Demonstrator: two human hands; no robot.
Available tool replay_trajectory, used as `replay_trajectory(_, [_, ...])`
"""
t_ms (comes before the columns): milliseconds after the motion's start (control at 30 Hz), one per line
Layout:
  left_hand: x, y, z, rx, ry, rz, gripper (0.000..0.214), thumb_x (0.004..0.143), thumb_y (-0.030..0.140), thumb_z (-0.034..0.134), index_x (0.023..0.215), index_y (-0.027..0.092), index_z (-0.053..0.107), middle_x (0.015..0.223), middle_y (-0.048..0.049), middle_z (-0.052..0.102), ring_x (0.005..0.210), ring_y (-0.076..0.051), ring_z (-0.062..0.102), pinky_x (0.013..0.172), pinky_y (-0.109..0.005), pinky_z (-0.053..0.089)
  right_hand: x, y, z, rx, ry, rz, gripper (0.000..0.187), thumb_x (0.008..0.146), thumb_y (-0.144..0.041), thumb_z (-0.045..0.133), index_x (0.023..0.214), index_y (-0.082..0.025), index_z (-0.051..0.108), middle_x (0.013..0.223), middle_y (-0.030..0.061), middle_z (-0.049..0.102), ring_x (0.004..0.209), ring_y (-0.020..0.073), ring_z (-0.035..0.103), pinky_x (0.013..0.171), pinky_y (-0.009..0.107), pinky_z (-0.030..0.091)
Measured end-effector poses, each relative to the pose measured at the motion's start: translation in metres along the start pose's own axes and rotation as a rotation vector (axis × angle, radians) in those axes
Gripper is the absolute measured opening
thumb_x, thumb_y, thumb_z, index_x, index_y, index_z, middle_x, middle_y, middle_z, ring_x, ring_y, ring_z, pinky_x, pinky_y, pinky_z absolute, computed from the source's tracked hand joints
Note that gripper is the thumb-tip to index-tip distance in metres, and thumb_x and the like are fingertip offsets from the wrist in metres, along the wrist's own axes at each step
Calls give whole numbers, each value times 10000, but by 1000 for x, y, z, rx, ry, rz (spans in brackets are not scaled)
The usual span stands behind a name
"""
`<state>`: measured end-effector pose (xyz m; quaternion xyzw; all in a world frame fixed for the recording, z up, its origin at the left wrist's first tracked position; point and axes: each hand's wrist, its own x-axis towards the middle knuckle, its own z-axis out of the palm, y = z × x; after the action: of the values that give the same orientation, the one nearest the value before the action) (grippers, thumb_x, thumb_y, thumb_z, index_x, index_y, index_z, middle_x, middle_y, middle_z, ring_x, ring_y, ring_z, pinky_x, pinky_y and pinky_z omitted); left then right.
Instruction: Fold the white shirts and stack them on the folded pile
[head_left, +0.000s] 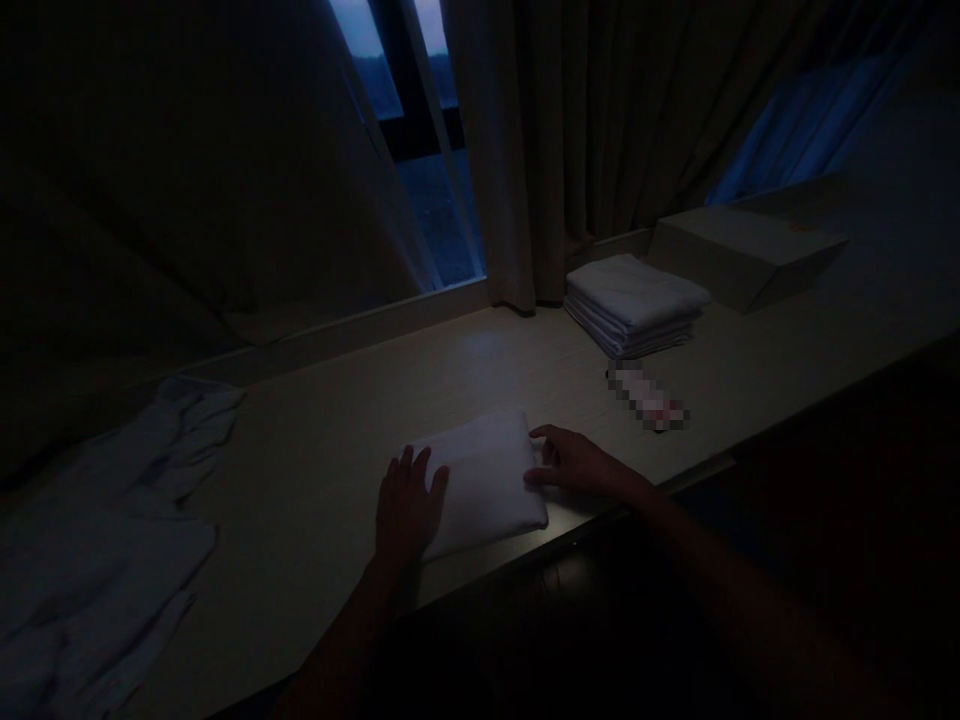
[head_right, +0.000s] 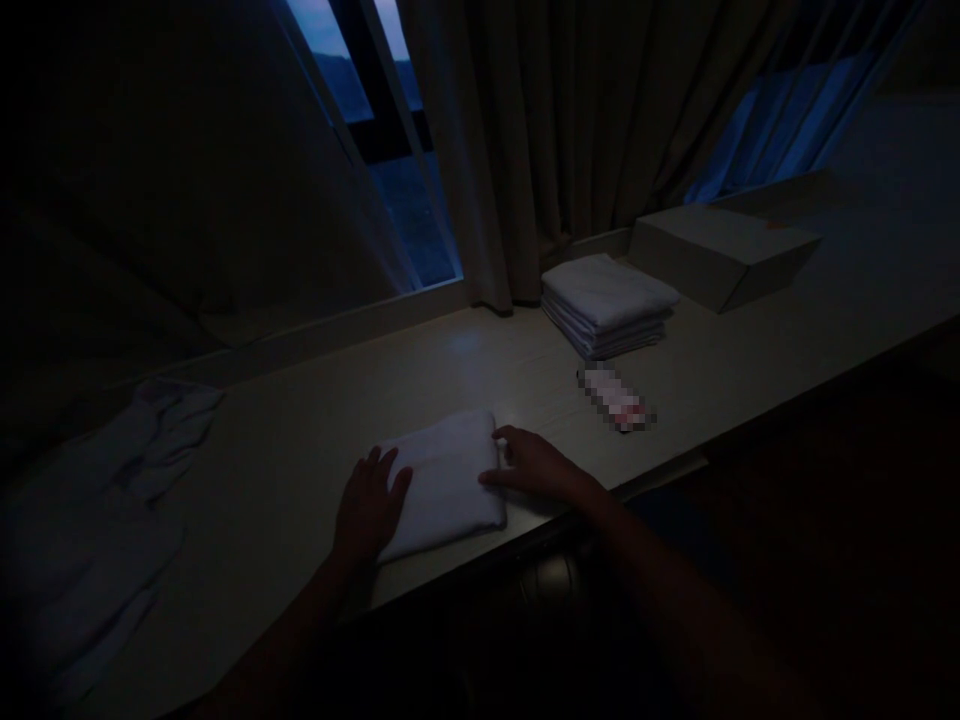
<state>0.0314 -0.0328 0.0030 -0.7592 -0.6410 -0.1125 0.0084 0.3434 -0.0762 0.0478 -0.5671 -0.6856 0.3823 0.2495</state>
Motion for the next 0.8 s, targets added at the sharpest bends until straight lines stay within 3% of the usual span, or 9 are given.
replay_trajectory(133, [0,-1,0,16,-8,16,600,919,554,300,1399,215,425,1518,-96,365,1419,-288,278,1147,-497,233,-2,0,13,-163,-104,0,1029,568,-442,846,1442,-217,352,1367,137,488,1198,303,503,961,398,399])
replay_trajectory(367, [0,-1,0,29,5,32,612,921,554,293,1388,187,439,1509,-124,374,1415,-285,286,1151,-486,219,2,2,11,-181,-162,20,1115,546,-438,852,1471,-184,284,1425,158,427,1238,310,478,996,412,392])
replay_trajectory(467, [1,1,-1,25,11,17,622,918,560,294,1390,182,441,1510,-131,369,1412,-299,289,1145,-495,224,9,-7,12,-213,-45,-27,930,669,-500,771,1429,-155,360,1418,165,435,1270,293,450,1027,403,379])
replay_trajectory(567, [0,3,-3,6,25,-8,642,913,569,296,1396,170,437,1517,-137,357,1416,-314,275,1142,-500,222,23,-25,28,-346,188,-73,691,892,-477,537,1438,-100,344,1492,198,339,1395,299,278,1116,453,265])
replay_trajectory(667, [-3,5,-4,-23,33,-29,660,910,575,302,1405,156,421,1521,-141,348,1422,-317,259,1149,-498,203,38,-39,58,-470,239,-107,746,927,-545,427,1469,-54,280,1556,204,187,1452,324,75,1158,510,143])
replay_trajectory(800, [-6,7,-2,-132,53,-66,652,900,577,339,1396,165,435,1524,-126,350,1431,-307,244,1160,-487,187,45,-35,92,-567,223,-71,834,917,-647,323,1478,-34,260,1559,198,174,1453,323,38,1167,515,91])
